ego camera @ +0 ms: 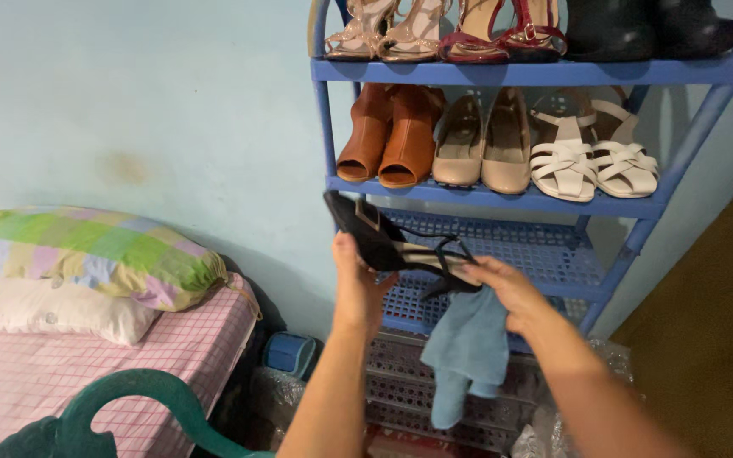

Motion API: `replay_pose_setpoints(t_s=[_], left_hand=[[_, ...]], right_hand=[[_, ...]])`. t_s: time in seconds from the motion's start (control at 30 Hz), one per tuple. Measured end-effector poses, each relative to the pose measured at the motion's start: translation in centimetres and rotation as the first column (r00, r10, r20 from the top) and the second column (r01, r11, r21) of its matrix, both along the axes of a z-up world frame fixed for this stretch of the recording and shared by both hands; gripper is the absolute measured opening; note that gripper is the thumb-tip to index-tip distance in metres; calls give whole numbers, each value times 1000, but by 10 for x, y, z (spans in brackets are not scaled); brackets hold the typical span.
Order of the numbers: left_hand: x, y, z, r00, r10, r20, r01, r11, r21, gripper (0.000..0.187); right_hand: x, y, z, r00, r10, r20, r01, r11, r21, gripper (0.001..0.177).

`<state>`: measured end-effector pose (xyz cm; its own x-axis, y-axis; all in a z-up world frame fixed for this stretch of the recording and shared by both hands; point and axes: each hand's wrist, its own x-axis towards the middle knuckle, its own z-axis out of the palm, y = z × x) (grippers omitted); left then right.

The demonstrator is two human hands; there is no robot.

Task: The person wipes several pairs of shoes with a blue cloth, including brown ankle boots, beige high heels, and black pointed-toe heels. The person picks up each shoe from a green chair, wipes it, and places it on a blue shoe rack.

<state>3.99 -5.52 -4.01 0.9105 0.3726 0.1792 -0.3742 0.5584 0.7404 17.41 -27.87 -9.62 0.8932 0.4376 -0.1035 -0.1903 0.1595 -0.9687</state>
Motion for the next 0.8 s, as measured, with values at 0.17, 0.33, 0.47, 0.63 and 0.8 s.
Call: replay_pose_setpoints(t_s=[0.17,0.33,0.47,0.63,0.8], left_hand=[[5,42,-10,917,-144,-372,172,984,43,87],[18,60,-48,864,-209,-458,305,941,145,54],[34,60,-80,893,-211,-397,235,972,11,36],[60,57,-118,915,-172,-364,121,980,-159,32],[113,53,-154,961,-35,-275,-35,969,-246,33]], right_hand=[[61,-33,-11,992,-49,117,67,987,-149,31],[90,-39,-7,982,-88,166,133,950,-283,35],[106,-32,-11,986,-148,79,161,966,-202,35],[138,-26,-24,977,-210,-31,209,978,-24,30],[158,-11,-39,932,-127,-338,165,982,86,26]])
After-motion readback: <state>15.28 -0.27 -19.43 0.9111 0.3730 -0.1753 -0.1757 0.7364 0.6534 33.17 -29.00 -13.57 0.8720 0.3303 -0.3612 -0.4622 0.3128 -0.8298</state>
